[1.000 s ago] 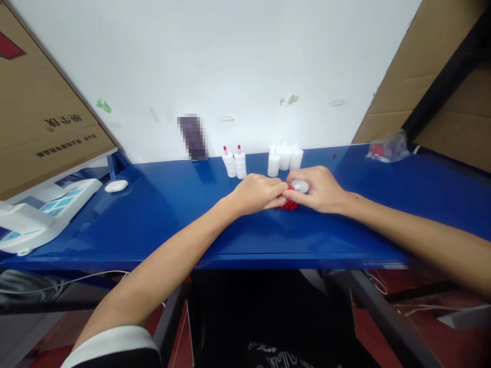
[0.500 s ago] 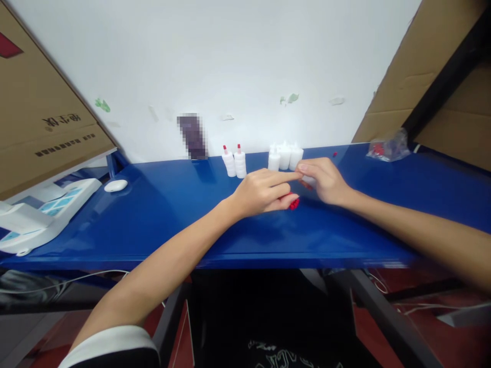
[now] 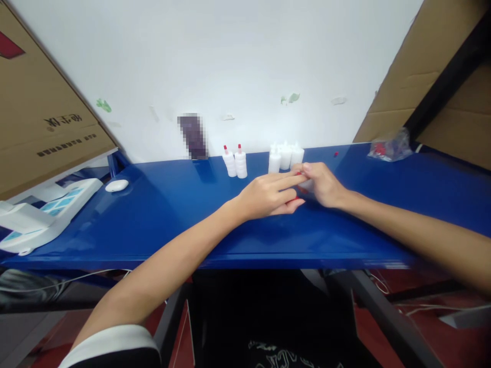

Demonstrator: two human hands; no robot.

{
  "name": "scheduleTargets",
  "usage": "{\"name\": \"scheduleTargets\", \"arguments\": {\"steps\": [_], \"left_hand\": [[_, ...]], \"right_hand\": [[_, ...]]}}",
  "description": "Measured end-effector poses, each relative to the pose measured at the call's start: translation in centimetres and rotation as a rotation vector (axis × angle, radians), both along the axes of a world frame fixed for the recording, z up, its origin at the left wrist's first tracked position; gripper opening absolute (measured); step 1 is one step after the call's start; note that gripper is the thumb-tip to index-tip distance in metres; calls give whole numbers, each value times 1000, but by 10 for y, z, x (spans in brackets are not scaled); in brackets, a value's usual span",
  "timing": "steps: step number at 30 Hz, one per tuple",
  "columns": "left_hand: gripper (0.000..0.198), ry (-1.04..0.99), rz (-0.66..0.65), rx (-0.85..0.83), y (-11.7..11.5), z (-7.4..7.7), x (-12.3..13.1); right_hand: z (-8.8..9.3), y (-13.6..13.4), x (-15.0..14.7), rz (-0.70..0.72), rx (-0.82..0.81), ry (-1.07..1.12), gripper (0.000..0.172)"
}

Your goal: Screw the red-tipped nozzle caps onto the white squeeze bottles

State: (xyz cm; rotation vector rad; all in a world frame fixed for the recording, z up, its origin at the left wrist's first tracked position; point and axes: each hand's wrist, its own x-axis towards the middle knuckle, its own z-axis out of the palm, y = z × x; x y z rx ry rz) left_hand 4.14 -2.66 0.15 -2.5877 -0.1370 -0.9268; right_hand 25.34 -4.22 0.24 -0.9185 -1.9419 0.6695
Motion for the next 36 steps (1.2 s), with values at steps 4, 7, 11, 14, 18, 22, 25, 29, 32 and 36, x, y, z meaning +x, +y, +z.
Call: {"name": "scheduleTargets", "arguments": {"steps": [4, 7, 11, 14, 18, 22, 25, 29, 32, 36], "left_hand": [[38, -45, 7, -22, 4, 3, -3], [37, -111, 69, -61, 13, 9, -14], [39, -68, 183, -191, 31, 15, -34], [42, 56, 336, -330, 42, 14, -44], [47, 153, 465, -408, 45, 13, -47], [47, 122, 442, -398, 38, 15, -41], [45, 74, 428, -363, 33, 17, -36], [46, 3, 331, -209, 27, 19, -32], [49, -56, 218, -24, 17, 20, -26], [44, -74, 100, 114, 4, 19, -16]], "right_hand": [[-1, 0, -2, -30, 14, -32, 61], [0, 4, -1, -129, 36, -47, 60], [3, 9, 2, -248, 88, -108, 50], [4, 10, 2, -270, 99, -148, 38], [3, 8, 0, -214, 37, -88, 26], [4, 5, -1, -171, 74, -53, 35], [5, 2, -1, -164, 136, -123, 48], [6, -1, -3, -107, 207, -215, 58], [5, -5, -5, -63, 275, -253, 59], [8, -13, -8, 0, 373, -254, 49]]}}
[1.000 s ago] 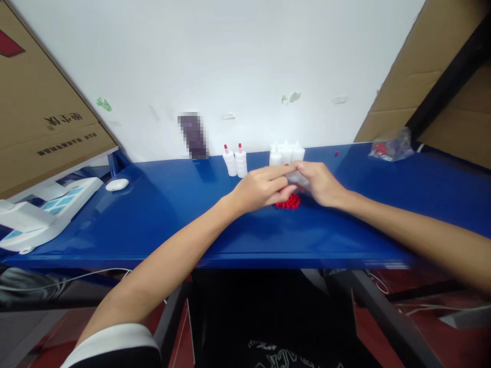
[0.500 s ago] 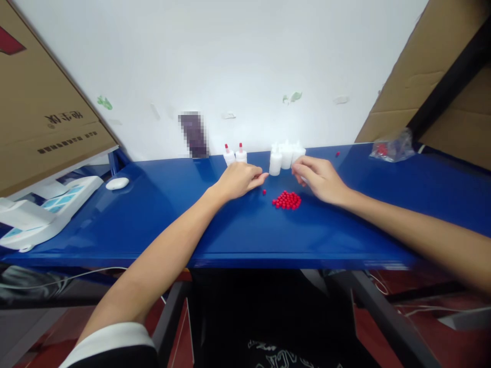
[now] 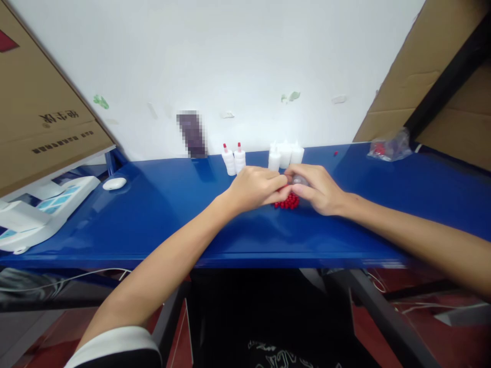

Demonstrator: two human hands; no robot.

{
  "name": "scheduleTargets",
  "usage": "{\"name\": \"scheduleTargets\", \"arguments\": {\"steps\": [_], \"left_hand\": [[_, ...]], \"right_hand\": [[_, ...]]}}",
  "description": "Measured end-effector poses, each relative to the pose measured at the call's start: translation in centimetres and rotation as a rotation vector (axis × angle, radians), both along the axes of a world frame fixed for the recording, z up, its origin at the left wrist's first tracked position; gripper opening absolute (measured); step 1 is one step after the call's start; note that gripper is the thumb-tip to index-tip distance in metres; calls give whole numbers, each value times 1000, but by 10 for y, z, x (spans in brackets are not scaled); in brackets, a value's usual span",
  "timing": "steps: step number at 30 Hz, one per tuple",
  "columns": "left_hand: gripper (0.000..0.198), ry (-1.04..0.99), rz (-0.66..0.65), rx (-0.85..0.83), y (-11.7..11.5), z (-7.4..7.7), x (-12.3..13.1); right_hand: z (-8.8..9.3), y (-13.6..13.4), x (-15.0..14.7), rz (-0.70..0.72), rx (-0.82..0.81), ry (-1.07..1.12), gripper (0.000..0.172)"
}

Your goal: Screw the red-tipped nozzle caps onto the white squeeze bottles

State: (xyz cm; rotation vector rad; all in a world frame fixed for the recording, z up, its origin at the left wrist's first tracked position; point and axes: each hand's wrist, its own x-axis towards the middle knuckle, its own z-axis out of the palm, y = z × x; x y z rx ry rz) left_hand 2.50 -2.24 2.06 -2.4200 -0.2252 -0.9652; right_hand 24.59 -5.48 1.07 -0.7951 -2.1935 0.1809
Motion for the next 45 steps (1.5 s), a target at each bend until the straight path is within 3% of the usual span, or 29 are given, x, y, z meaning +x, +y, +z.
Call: {"name": "scheduleTargets", "arguments": {"steps": [7, 14, 22, 26, 29, 36, 42, 45], "left_hand": [[50, -26, -19, 56, -3, -3, 7], [51, 13, -43, 50, -1, -7, 6], [39, -62, -104, 99, -9, 0, 8], [32, -163, -162, 77, -4, 0, 6], [30, -221, -131, 39, 8, -3, 0], [28, -281, -136, -68, 29, -4, -25], [40, -582, 51, -270, 28, 5, -41], [45, -584, 99, -322, 30, -1, -42]], "right_hand": [[4, -7, -6, 59, 83, -83, 42], [3, -10, -8, 77, 56, -50, 23], [7, 3, -3, 26, -105, 251, 8], [26, 27, -25, 108, -296, 485, 10], [37, 40, -47, 210, -408, 554, 18], [24, 49, -77, 320, -578, 556, 42], [22, 65, -73, 369, -581, 424, 42], [20, 68, -58, 361, -443, 450, 36]]}}
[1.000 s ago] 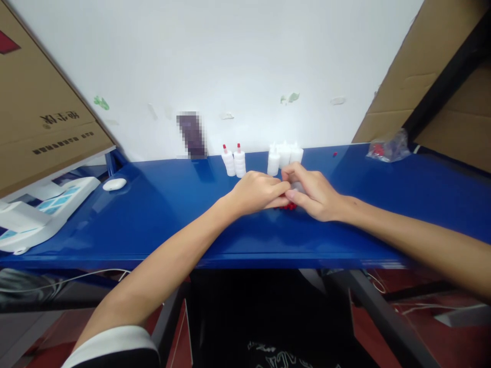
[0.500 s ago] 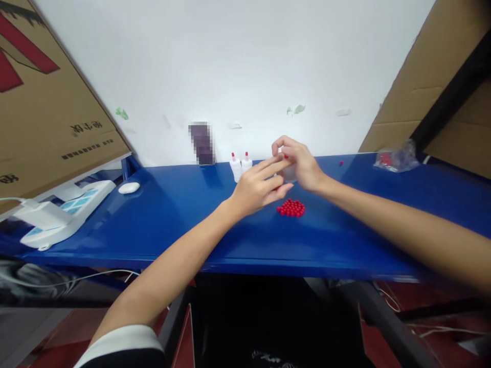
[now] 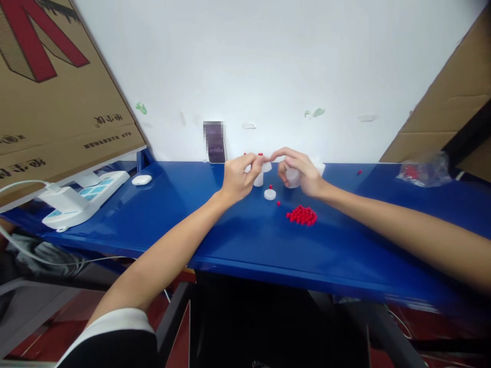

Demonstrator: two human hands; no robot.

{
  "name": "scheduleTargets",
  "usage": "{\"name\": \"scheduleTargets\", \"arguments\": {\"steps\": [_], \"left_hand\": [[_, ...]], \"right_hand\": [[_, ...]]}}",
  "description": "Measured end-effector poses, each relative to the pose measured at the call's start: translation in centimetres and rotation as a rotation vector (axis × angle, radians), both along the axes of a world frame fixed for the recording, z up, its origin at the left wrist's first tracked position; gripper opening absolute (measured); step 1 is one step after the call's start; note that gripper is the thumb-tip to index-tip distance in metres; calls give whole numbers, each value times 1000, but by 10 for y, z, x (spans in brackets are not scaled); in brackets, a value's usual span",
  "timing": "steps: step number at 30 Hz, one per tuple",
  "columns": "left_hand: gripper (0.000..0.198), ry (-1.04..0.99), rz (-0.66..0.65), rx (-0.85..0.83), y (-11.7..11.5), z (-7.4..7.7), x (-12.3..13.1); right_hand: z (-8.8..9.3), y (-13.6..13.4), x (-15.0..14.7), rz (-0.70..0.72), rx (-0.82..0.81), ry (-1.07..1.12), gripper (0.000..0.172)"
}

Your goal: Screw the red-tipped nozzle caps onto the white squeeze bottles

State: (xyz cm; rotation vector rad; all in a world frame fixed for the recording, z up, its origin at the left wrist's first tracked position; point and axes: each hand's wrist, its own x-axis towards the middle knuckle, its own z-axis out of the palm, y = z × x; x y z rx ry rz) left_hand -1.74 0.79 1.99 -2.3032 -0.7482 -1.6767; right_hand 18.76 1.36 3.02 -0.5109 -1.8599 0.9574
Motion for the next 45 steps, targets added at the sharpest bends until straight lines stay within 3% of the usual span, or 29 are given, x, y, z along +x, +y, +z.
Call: {"name": "scheduleTargets", "arguments": {"steps": [5, 11, 16, 21, 27, 34, 41, 45], "left_hand": [[38, 312, -152, 32, 8, -22, 4], [39, 359, -113, 45, 11, -32, 9], [46, 423, -67, 22, 10, -36, 6], [47, 450, 9, -52, 9, -36, 4], [42, 446, -12, -20, 7, -32, 3], [48, 469, 81, 117, 0, -25, 19], [48, 522, 103, 118, 1, -27, 33], [45, 490, 129, 161, -1, -27, 30]], "right_hand": [[-14, 0, 22, -75, 300, 91, 36], [-11, -2, 27, -157, 458, -133, 30], [-10, 6, 30, -117, 339, -142, 34], [-10, 3, 35, 5, 90, -264, 29], [-19, 10, 31, 84, -104, -248, 33], [-36, 15, 30, 152, -159, -175, 38], [-22, -2, 24, 266, -144, -186, 38], [-15, -8, 23, 252, -57, -236, 38]]}}
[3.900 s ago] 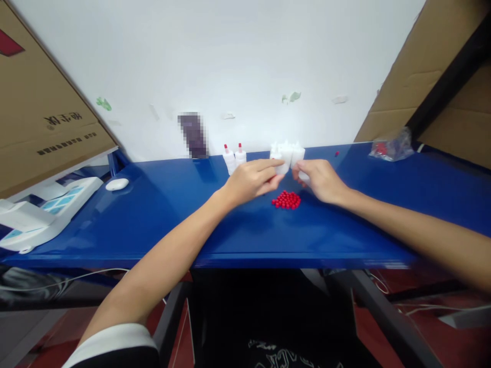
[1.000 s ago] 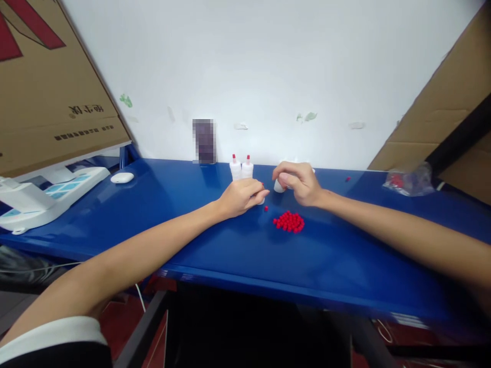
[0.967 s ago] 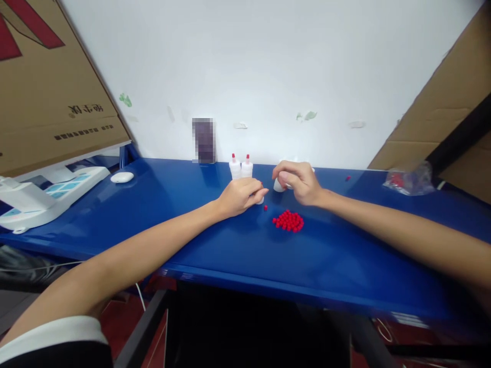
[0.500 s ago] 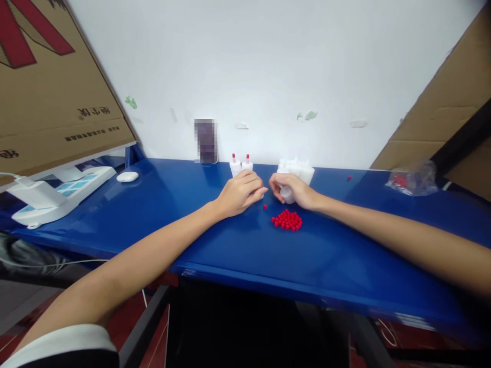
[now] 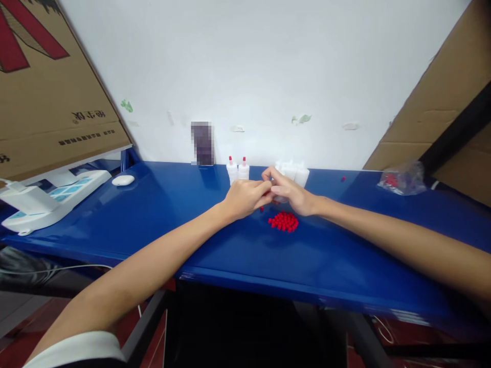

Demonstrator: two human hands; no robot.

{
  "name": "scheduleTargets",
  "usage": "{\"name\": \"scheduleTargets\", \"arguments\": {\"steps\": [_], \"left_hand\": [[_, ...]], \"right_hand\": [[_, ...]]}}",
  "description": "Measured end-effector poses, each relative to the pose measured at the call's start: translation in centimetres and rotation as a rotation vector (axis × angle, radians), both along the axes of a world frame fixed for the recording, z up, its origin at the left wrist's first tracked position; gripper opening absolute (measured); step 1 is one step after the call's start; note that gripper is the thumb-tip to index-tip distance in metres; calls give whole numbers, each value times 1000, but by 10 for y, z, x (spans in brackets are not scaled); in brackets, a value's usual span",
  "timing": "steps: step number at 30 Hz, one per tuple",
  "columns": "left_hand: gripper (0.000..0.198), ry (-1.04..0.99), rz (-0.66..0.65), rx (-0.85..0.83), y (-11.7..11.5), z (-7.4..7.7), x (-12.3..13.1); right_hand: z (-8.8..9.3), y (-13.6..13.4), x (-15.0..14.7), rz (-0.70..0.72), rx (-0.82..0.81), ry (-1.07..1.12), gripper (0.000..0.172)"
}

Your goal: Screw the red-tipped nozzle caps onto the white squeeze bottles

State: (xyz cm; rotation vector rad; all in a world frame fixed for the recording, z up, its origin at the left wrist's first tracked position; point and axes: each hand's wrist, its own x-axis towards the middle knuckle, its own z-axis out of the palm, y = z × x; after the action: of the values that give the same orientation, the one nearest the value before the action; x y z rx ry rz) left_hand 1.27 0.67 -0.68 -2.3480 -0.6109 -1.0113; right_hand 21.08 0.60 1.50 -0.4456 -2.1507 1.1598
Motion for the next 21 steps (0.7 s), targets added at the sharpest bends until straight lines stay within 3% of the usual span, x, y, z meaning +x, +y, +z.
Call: {"name": "scheduleTargets", "arguments": {"steps": [7, 12, 17, 21], "left_hand": [[41, -58, -53, 113, -4, 3, 3], [42, -7, -51, 104, -6, 0, 2], [46, 26, -52, 94, -4, -2, 1], [42, 21, -57, 36, -3, 3, -1]], "right_hand": [[-3, -1, 2, -38, 28, -25, 32], [-3, -7, 4, -36, 71, -70, 21], [10, -15, 4, -99, 160, -205, 27], [11, -17, 0, -90, 68, -154, 42]]}}
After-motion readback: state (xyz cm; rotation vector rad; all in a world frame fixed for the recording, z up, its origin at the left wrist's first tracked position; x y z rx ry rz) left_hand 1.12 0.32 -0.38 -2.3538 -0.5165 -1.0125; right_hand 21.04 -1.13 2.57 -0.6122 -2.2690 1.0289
